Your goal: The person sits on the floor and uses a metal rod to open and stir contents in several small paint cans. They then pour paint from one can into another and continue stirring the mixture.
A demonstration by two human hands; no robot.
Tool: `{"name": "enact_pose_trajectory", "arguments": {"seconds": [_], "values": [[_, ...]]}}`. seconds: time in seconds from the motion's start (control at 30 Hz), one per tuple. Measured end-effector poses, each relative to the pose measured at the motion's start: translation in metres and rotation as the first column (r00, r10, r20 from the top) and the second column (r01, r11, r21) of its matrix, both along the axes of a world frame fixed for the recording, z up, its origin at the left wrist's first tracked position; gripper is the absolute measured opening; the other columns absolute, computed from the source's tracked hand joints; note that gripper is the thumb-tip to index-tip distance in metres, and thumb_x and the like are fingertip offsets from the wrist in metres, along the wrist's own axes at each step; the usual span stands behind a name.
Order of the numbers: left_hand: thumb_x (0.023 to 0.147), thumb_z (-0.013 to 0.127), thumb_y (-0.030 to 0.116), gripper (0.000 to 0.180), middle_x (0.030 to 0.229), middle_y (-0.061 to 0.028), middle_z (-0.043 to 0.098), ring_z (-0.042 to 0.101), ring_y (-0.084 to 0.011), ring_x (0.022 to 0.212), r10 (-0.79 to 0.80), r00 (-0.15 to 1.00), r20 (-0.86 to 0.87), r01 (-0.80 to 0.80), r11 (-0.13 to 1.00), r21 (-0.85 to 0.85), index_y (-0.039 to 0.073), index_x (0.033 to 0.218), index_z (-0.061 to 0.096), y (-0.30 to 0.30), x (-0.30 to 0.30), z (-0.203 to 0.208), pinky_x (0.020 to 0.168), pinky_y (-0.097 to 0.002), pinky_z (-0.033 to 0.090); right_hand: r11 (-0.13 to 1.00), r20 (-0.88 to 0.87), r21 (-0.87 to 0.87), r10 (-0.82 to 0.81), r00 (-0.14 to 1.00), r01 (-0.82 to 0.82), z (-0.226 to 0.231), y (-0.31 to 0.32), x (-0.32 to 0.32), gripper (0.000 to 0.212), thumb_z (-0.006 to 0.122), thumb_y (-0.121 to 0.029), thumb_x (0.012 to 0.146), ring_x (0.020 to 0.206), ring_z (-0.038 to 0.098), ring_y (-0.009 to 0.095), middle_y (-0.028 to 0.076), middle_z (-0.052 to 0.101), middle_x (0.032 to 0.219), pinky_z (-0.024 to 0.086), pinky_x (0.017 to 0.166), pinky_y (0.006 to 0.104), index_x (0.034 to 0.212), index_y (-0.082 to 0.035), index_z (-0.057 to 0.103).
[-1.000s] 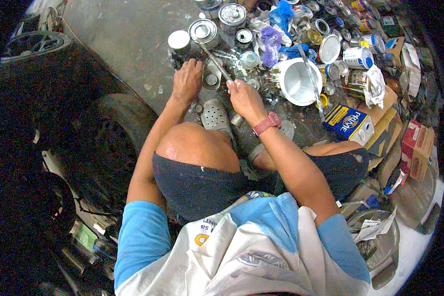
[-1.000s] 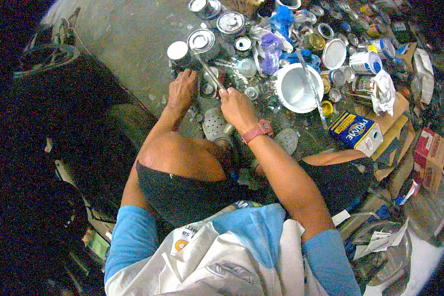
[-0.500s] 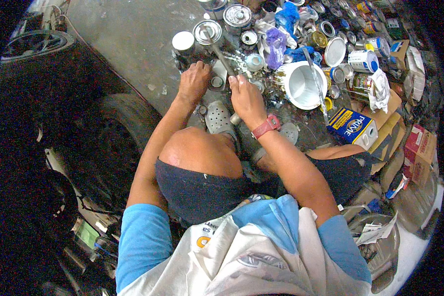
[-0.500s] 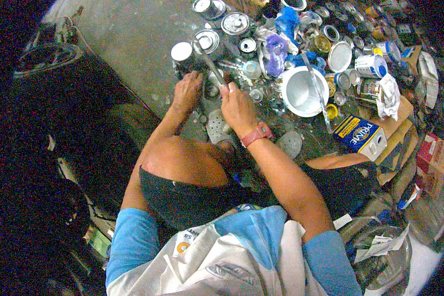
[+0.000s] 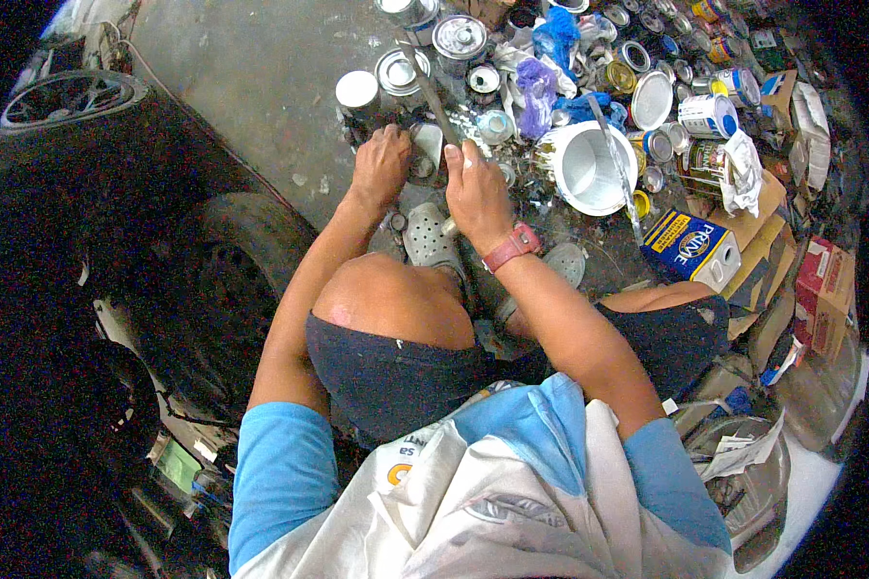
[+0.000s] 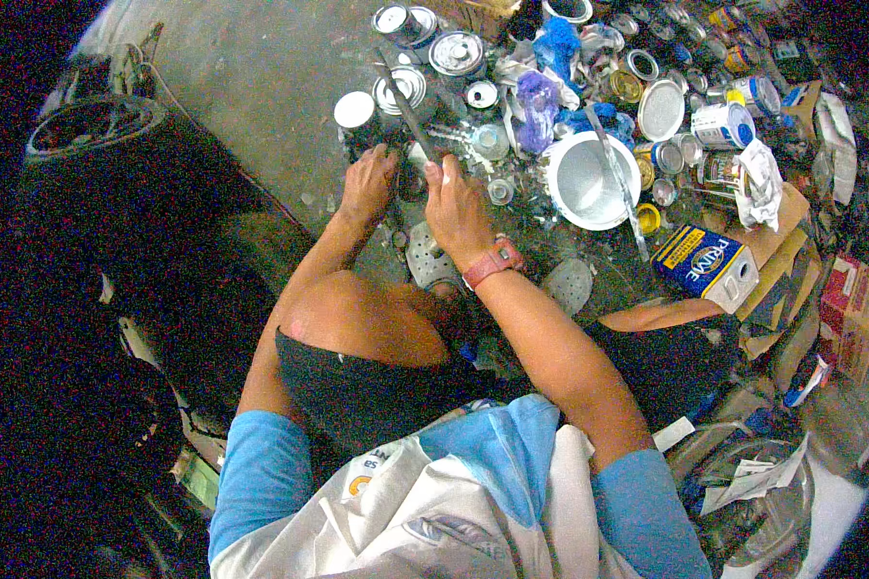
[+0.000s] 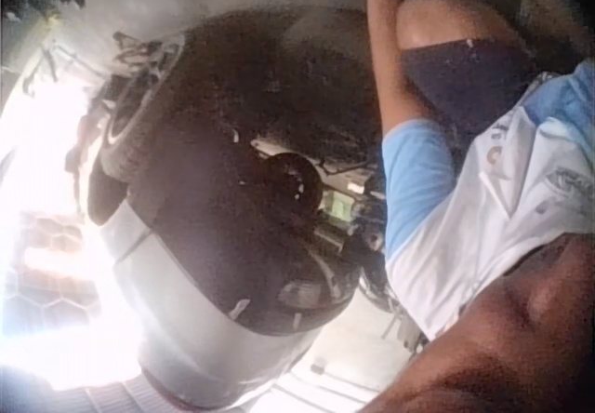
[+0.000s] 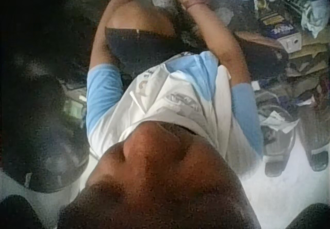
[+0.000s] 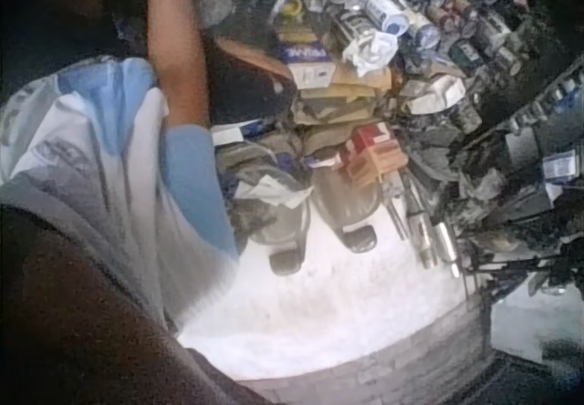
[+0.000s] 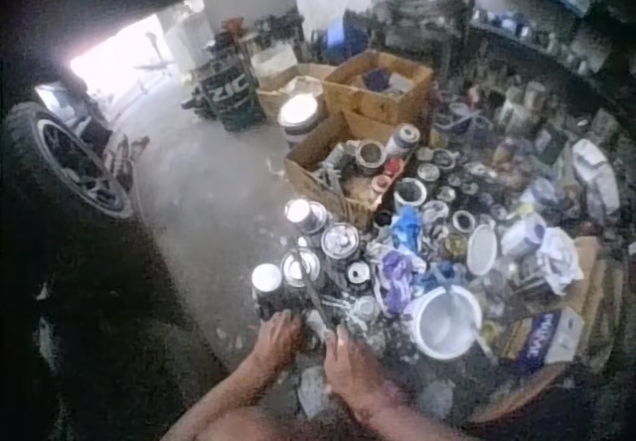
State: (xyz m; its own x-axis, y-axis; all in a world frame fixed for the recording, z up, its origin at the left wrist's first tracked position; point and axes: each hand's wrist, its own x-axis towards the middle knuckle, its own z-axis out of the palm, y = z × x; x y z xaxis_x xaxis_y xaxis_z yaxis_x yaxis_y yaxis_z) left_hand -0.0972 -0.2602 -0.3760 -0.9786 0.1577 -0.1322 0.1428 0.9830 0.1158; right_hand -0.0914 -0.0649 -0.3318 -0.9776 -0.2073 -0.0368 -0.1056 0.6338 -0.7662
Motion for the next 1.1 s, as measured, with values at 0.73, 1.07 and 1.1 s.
{"name": "enact_pose_trajectory", "arguments": {"seconds": [0.73, 1.07, 1.1], "values": [[0.087, 0.064, 0.011, 0.015, 0.104, -0.0169, 0.067, 0.069, -0.0365, 0.099, -0.099, 0.995, 0.028, 0.099, 0.995, -0.008, 0.005, 0.1, 0.069, -0.01, -0.017, 0.009, 0.08, -0.0479, 0.06, 0.995, 0.304, 0.034, -0.096, 0.948, 0.09, -0.031, -0.028, 0.002, 0.049, 0.069, -0.045, 0.096, 0.086, 0.07, 0.049, 0.028, 0.071, 0.087, 0.056, 0.079, 0.0547, 0.101, 0.004, 0.061], [0.088, 0.062, 0.013, 0.014, 0.098, -0.0159, 0.069, 0.07, -0.0371, 0.093, -0.013, 0.998, 0.069, 0.01, 0.999, 0.047, 0.005, 0.096, 0.07, -0.011, -0.017, 0.019, 0.08, -0.0485, 0.058, 0.974, 0.283, 0.062, -0.225, 0.933, 0.216, -0.06, -0.042, 0.004, 0.047, 0.088, -0.028, 0.081, 0.088, 0.071, 0.044, 0.023, 0.072, 0.091, 0.056, 0.079, 0.0501, 0.1, 0.003, 0.059], [0.087, 0.062, 0.013, 0.014, 0.094, -0.0154, 0.069, 0.07, -0.0364, 0.092, 0.007, 0.997, 0.075, -0.01, 0.999, 0.04, 0.005, 0.096, 0.069, -0.009, -0.014, 0.019, 0.079, -0.0489, 0.058, 0.972, 0.293, 0.058, -0.234, 0.927, 0.227, -0.06, -0.041, 0.004, 0.047, 0.088, -0.027, 0.081, 0.088, 0.071, 0.044, 0.023, 0.072, 0.091, 0.056, 0.078, 0.0501, 0.1, 0.003, 0.059]]}}
